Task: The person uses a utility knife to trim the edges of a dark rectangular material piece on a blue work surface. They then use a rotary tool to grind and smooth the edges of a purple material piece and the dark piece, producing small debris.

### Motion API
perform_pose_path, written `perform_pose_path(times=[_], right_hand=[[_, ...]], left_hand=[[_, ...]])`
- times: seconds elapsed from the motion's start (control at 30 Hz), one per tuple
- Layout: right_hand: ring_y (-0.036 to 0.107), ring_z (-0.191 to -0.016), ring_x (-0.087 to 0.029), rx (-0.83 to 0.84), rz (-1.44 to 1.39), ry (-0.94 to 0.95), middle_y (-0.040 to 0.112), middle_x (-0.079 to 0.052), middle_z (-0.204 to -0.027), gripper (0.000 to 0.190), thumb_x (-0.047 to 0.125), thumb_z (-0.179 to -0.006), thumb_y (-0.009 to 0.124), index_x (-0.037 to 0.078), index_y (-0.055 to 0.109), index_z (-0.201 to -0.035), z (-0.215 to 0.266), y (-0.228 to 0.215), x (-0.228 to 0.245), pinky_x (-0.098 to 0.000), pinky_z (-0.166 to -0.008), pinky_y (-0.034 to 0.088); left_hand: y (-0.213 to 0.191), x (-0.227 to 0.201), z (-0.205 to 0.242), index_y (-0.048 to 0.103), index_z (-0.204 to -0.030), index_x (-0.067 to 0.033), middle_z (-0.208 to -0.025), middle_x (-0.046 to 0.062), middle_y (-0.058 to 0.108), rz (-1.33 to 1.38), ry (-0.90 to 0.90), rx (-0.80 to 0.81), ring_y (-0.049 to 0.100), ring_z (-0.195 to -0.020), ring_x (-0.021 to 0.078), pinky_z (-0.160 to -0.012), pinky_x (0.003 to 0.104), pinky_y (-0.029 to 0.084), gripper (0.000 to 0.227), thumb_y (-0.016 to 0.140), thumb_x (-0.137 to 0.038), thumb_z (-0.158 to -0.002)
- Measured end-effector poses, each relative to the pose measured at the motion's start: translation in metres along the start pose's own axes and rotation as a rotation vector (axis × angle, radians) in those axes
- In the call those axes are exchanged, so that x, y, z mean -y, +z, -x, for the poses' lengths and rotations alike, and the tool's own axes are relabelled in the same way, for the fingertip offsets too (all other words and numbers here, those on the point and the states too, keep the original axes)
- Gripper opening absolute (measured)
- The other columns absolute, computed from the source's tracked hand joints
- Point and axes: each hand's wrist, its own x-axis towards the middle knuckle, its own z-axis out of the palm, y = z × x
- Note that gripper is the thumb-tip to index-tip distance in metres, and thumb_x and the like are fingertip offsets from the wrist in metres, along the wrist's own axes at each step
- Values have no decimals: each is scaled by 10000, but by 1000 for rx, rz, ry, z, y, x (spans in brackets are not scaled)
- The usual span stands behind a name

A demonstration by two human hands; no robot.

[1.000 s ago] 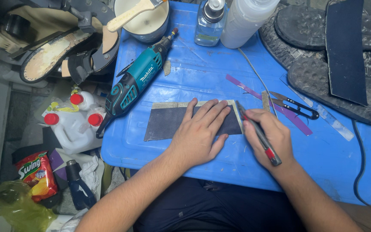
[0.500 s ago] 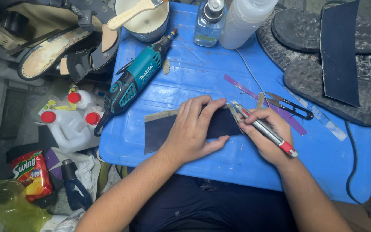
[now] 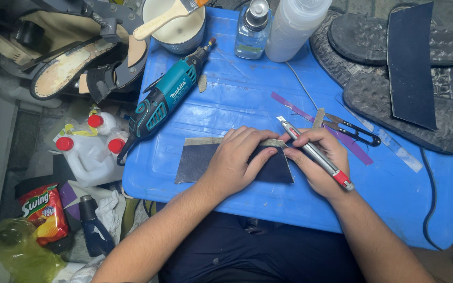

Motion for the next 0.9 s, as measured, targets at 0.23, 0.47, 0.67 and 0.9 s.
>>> perform_pose_path(times=[0.23, 0.47, 0.67, 0.9], right_hand=[[705, -1069, -190, -57, 159, -141, 696, -115, -1085, 206, -96, -929, 710, 52, 586, -998, -7, 5, 2, -336, -990, 582], [693, -996, -209, -264, 505, -226, 639, -101, -1059, 223, -95, -910, 768, 38, 590, -934, -11, 8, 8, -328, -919, 576], [627, -1106, -273, -320, 617, -251, 690, -68, -1025, 211, -6, -868, 775, 78, 600, -949, -18, 5, 24, -392, -1025, 506], [578, -1155, -291, -213, 789, -308, 725, -161, -1122, 237, 32, -904, 636, 17, 662, -1139, -13, -1, 34, -421, -1077, 453]], left_hand=[[2, 0, -2, 677, -1096, -77, -951, 63, 682, 19, -41, 51, 651, -919, 243, -848, 377, 466, 185, 680, -232, -994], [3, 2, -2, 674, -1032, -73, -943, 64, 684, -9, -16, 103, 643, -902, 258, -817, 387, 454, 132, 661, -194, -982], [-1, 1, -1, 674, -1069, -76, -962, 54, 673, -82, -12, 81, 630, -907, 243, -822, 388, 434, 126, 652, -173, -992], [-10, 7, -10, 653, -1136, -63, -1348, 137, 561, -320, -14, -41, 533, -1257, 329, -1036, 471, 400, 320, 748, -263, -904]])
